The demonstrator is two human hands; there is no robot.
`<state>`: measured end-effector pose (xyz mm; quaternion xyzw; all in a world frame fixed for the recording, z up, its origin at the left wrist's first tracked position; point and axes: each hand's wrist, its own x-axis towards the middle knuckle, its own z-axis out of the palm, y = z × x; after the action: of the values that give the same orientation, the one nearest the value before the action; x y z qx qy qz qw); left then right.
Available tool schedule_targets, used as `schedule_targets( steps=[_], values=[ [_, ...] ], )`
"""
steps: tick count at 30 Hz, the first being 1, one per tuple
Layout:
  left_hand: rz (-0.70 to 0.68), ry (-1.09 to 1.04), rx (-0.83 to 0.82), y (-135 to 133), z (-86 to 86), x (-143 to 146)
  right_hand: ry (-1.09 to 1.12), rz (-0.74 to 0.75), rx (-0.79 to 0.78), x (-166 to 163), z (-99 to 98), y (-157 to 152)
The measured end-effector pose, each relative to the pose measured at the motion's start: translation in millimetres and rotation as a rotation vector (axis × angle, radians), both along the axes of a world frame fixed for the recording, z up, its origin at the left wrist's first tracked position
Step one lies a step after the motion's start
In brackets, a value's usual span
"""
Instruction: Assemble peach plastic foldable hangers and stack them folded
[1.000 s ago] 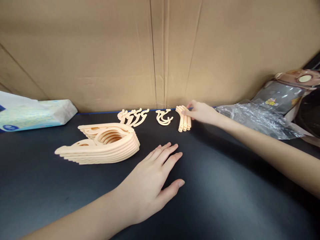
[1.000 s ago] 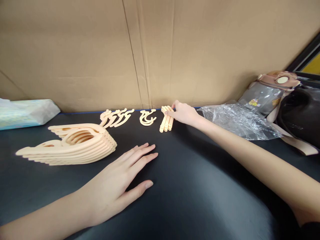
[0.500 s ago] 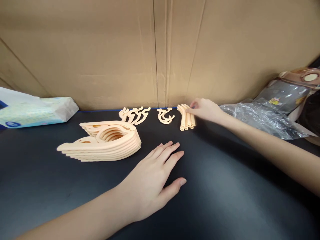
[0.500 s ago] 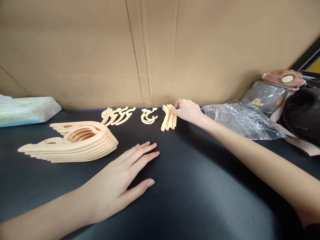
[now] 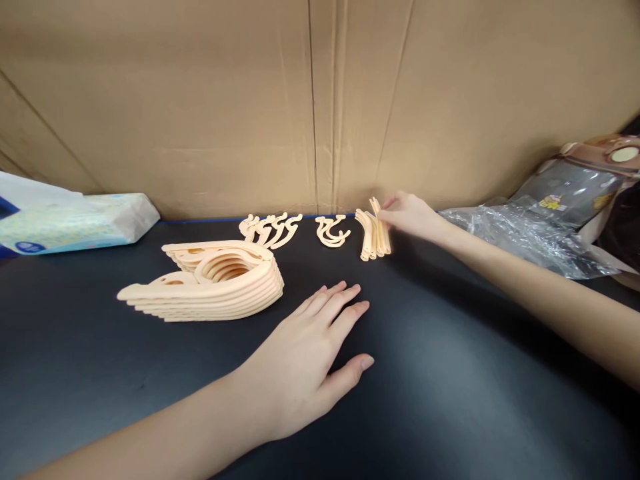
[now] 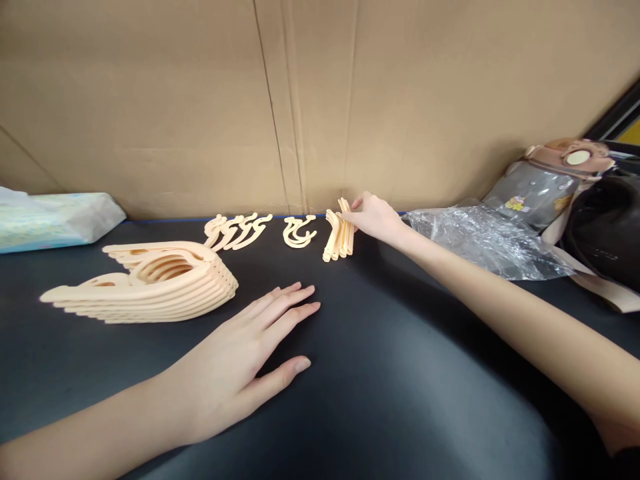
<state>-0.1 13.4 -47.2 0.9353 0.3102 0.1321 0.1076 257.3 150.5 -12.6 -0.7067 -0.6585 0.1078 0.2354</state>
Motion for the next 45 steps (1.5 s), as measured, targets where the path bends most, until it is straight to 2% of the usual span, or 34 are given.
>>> schedule_targets(
  steps=[3, 7, 13, 19, 22, 26, 30, 37, 45],
  values=[
    [-0.007, -0.016, 0.001, 0, -1.1, 0, 0.045, 0.014, -0.014, 0, 4.9, 0],
    [-0.007, -0.012, 0.002, 0, 0.3, 0, 0.069, 0.048, 0.013, 1, 21.4, -5],
    [0.127, -0.101, -0.008, -2, 7.0, 0, -0.034, 0.306, 0.029, -5, 41.5, -39],
    [0.196, -0.281, -0.151, 1, 12.0, -4, -0.436, 0.624, 0.074, -20, 34.8, -102],
    [0.204, -0.315, -0.185, 2, 15.7, -2, -0.507, 0.767, 0.129, -25, 29.1, -127],
    [0.171, -0.283, -0.137, 1, 20.1, 2, -0.498, 0.89, 0.18, -32, 19.9, -144],
    [0.125, -0.207, -0.079, -5, 22.5, 5, -0.481, 0.914, 0.216, -35, 9.0, -152],
    [0.147, -0.16, 0.021, -21, 20.2, -3, -0.364, 0.934, 0.206, -22, 1.4, -169],
    [0.103, -0.162, -0.106, -39, 20.2, -8, -0.186, 0.929, 0.099, -9, -5.2, -188]
  ],
)
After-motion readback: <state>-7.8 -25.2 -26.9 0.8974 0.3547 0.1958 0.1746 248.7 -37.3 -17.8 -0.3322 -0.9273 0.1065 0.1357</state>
